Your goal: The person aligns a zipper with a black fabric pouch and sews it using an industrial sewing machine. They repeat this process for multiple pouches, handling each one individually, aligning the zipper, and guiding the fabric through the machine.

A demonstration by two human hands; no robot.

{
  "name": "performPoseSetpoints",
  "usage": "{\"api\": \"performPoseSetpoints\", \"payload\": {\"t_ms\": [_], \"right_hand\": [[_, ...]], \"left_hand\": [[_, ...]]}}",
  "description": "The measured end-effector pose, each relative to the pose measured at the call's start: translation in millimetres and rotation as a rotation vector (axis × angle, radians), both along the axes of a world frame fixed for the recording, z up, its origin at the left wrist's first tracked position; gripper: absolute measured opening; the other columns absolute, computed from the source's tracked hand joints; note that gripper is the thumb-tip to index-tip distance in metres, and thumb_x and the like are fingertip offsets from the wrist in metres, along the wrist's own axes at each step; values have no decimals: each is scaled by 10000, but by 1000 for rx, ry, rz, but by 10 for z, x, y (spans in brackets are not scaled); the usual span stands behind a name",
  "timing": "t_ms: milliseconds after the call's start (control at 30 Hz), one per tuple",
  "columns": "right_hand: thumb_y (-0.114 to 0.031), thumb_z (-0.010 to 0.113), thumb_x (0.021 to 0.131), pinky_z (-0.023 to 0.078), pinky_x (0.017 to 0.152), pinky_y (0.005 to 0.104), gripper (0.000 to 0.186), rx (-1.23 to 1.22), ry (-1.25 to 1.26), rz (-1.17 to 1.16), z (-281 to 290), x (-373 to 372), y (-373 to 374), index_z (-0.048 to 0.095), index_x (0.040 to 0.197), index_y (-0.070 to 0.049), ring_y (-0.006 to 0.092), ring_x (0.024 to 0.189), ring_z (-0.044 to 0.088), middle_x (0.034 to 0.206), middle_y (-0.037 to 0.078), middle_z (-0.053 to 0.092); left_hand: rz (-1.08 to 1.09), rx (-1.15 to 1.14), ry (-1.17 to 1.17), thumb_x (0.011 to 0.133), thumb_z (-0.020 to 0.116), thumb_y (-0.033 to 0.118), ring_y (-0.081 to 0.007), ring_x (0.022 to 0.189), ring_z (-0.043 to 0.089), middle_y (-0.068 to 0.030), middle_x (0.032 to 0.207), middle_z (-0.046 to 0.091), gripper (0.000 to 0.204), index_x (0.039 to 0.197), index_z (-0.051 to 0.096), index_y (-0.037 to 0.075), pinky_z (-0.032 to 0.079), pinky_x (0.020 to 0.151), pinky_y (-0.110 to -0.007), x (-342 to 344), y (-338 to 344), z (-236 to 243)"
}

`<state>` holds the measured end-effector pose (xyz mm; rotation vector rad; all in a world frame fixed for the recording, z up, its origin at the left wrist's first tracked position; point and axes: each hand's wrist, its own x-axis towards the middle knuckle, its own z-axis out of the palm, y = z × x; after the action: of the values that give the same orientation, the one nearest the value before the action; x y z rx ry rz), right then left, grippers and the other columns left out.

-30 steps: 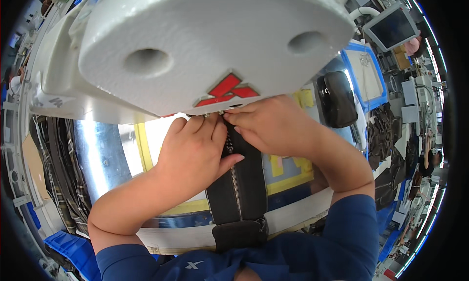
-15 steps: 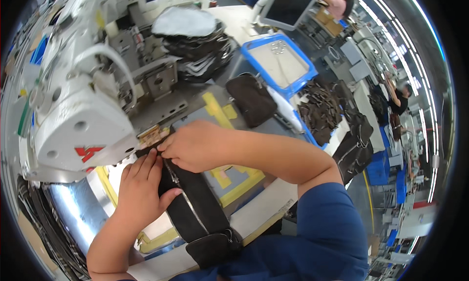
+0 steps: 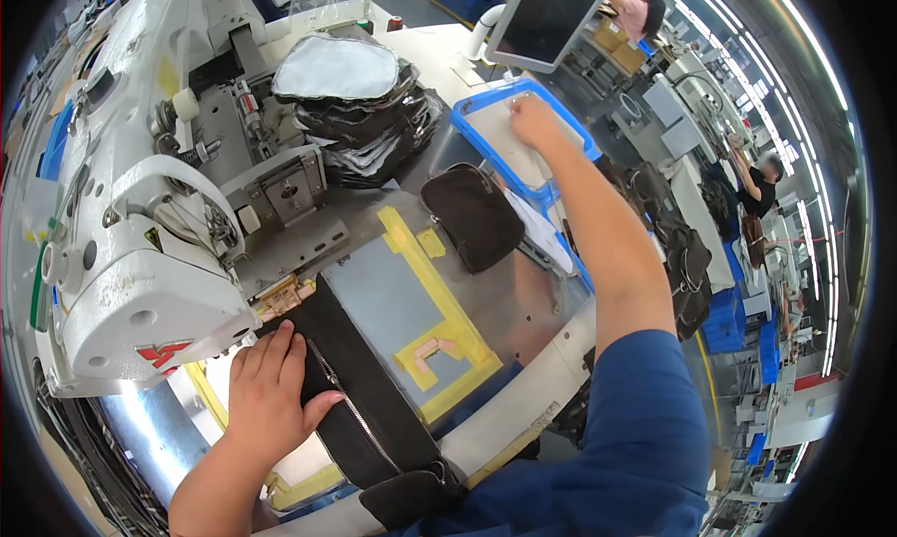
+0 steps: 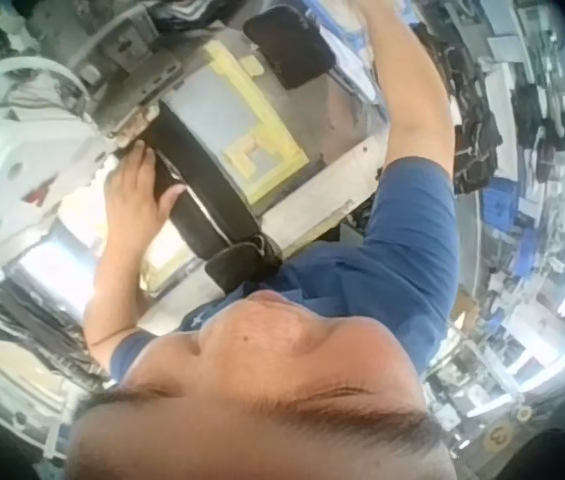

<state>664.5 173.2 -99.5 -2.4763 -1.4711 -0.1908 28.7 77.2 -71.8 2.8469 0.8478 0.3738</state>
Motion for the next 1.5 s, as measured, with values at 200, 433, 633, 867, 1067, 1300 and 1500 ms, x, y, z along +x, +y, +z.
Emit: {"api": "performPoseSetpoints", "payload": {"t_ms": [200,433,633,867,1067,1300,1500], "right_hand": [[-315,722,962,571,1036,530,343,-147,-111,-48,19,137,93,816,1079,-7,442,1153,732,1212,252,767],[-188,635,955,585,987,559,282,-337,-460,57,130,-52,180,818,1047,5,434,1097,752,1102,237,793],[-194,656,973,601,883,528,226,-125,-386,114,194,-257,140,764,1013,0,369,980,771,1027,217,794],[-84,772,921,525,653,295,162,-44,971,474,986,-2600,-537,622,952,-32,113,751,688,847,30,714],[-113,805,915,564,729,331,133,-295,931,927,943,-3712,-815,738,989,-26,173,797,706,869,79,736],[-68,721,991,596,764,416,85,-56,714,1096,572,-3851,-854,745,1071,-55,345,854,739,996,115,763],[21,734,912,620,792,408,159,0,563,1211,441,-3852,-848,764,1057,-36,347,894,758,994,136,771]], "left_hand": [[18,-28,-14,855,802,575,-442,1305,588,-264,1501,597,843,1361,638,-79,439,1104,-551,-38,-33,34],[-4,34,-68,869,807,524,-396,1245,636,-234,1395,672,723,1292,695,-52,478,1056,-517,-16,-18,78],[-163,72,-158,862,846,383,-349,1190,671,-177,1213,722,548,1222,737,-17,523,1008,-473,-48,-49,43],[-73,22,-136,895,824,396,-361,1228,671,-190,1302,708,573,1288,717,-7,523,1094,-484,-85,-73,36],[-47,-28,-130,911,814,426,-390,1320,647,-225,1396,679,628,1347,686,-7,498,1145,-508,-91,-59,11],[-28,-71,-105,919,796,448,-399,1351,628,-238,1454,645,677,1414,643,12,481,1157,-519,-95,-40,39],[-29,-66,-85,905,803,467,-395,1351,623,-240,1478,625,711,1423,627,12,477,1150,-518,-88,-57,49]]}}
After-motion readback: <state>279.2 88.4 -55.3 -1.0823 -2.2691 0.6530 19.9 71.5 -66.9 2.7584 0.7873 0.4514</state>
